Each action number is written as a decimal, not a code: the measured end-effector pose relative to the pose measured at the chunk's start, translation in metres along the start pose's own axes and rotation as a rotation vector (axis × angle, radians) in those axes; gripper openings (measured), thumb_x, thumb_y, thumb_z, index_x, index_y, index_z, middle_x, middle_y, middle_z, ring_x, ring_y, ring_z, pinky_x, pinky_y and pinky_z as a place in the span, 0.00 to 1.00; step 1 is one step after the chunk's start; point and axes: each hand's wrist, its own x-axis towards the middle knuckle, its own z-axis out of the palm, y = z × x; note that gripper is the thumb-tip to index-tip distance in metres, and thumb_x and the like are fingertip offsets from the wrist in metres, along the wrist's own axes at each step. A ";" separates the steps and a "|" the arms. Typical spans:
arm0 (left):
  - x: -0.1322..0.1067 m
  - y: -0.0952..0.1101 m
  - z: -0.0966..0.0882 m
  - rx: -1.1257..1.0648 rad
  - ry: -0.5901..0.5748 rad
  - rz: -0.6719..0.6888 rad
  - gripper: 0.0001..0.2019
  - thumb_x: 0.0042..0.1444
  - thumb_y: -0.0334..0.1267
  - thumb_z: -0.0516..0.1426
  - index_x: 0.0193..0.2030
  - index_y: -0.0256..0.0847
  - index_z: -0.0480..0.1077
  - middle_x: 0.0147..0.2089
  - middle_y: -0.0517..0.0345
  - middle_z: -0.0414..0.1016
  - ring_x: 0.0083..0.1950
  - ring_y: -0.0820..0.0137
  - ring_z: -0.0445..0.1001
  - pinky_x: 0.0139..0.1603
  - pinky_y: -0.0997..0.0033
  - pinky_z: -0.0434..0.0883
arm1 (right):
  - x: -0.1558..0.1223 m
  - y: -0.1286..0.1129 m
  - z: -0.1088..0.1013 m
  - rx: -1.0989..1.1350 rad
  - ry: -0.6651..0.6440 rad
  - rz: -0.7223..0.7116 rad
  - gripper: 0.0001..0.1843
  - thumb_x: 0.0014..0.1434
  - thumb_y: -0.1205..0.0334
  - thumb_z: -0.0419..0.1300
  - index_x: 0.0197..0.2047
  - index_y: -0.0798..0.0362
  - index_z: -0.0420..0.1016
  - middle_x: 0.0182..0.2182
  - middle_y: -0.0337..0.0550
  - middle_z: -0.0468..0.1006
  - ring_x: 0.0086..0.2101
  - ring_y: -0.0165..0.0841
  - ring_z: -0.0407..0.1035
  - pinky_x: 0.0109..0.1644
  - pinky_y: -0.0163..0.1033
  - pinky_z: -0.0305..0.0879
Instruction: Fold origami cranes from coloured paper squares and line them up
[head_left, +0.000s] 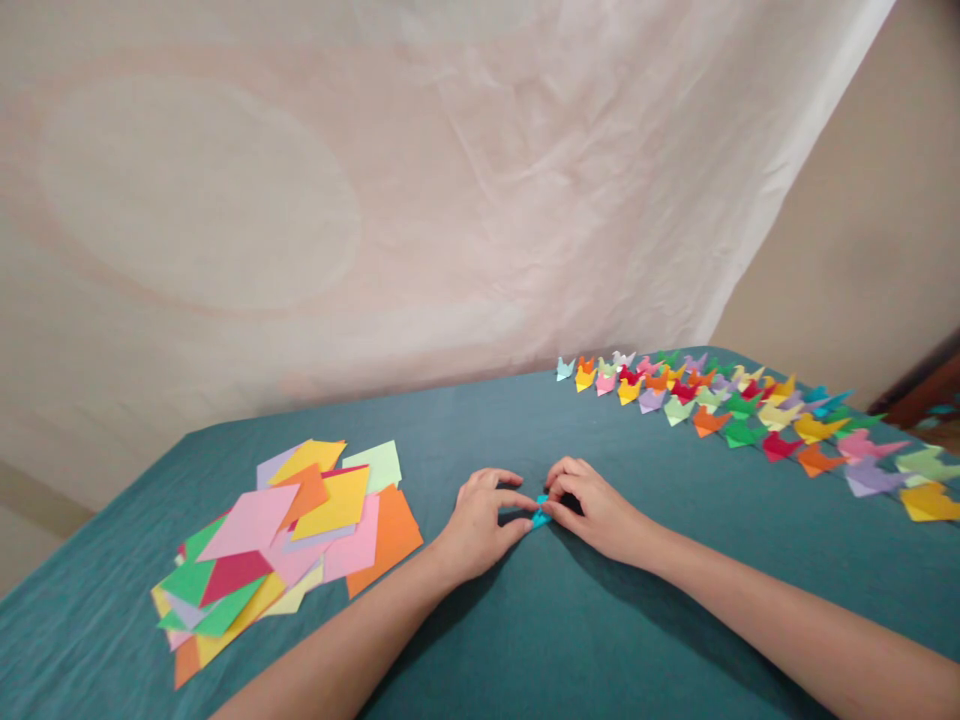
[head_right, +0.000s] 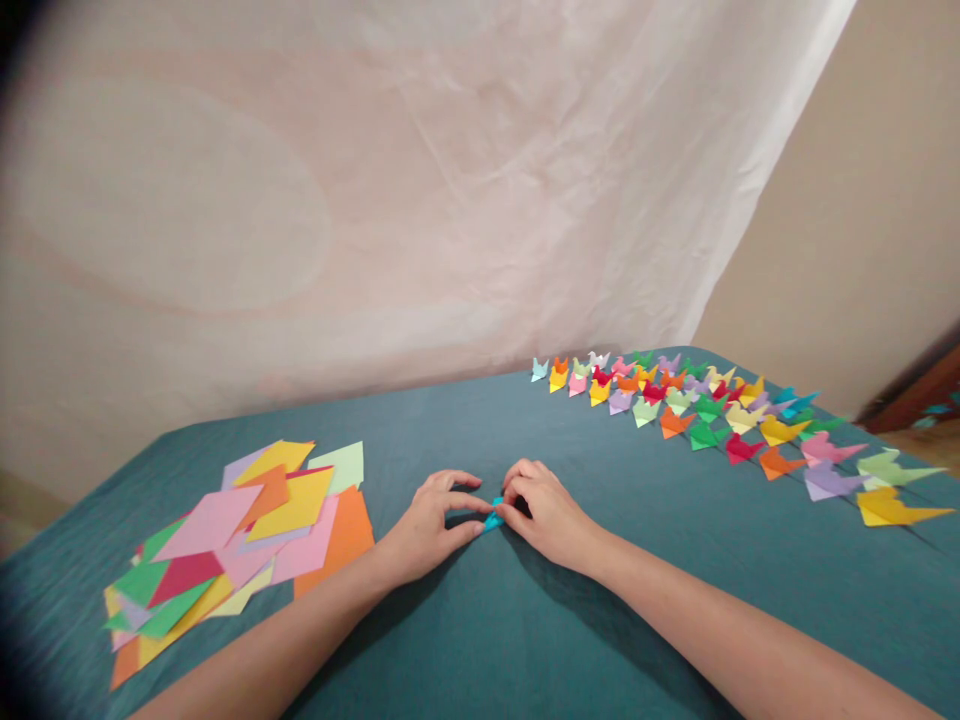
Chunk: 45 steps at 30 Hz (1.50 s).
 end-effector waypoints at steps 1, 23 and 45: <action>0.000 0.000 0.000 -0.002 -0.003 0.000 0.10 0.50 0.36 0.59 0.41 0.51 0.75 0.50 0.56 0.69 0.55 0.62 0.64 0.56 0.55 0.61 | 0.000 0.000 0.000 -0.001 0.002 -0.002 0.05 0.57 0.64 0.57 0.29 0.53 0.68 0.36 0.43 0.70 0.38 0.33 0.65 0.42 0.42 0.62; -0.001 0.002 0.011 -0.010 0.077 -0.066 0.07 0.50 0.40 0.61 0.37 0.51 0.76 0.49 0.59 0.70 0.53 0.63 0.65 0.55 0.57 0.61 | -0.001 -0.003 0.001 -0.004 0.007 0.016 0.05 0.56 0.66 0.58 0.29 0.53 0.66 0.36 0.43 0.69 0.38 0.34 0.64 0.43 0.41 0.61; -0.029 0.042 0.002 0.556 -0.124 0.179 0.24 0.58 0.50 0.52 0.55 0.34 0.64 0.55 0.49 0.68 0.58 0.59 0.61 0.59 0.58 0.57 | 0.000 -0.006 0.000 -0.031 0.011 0.006 0.05 0.56 0.67 0.58 0.30 0.53 0.65 0.35 0.42 0.69 0.38 0.34 0.63 0.42 0.41 0.60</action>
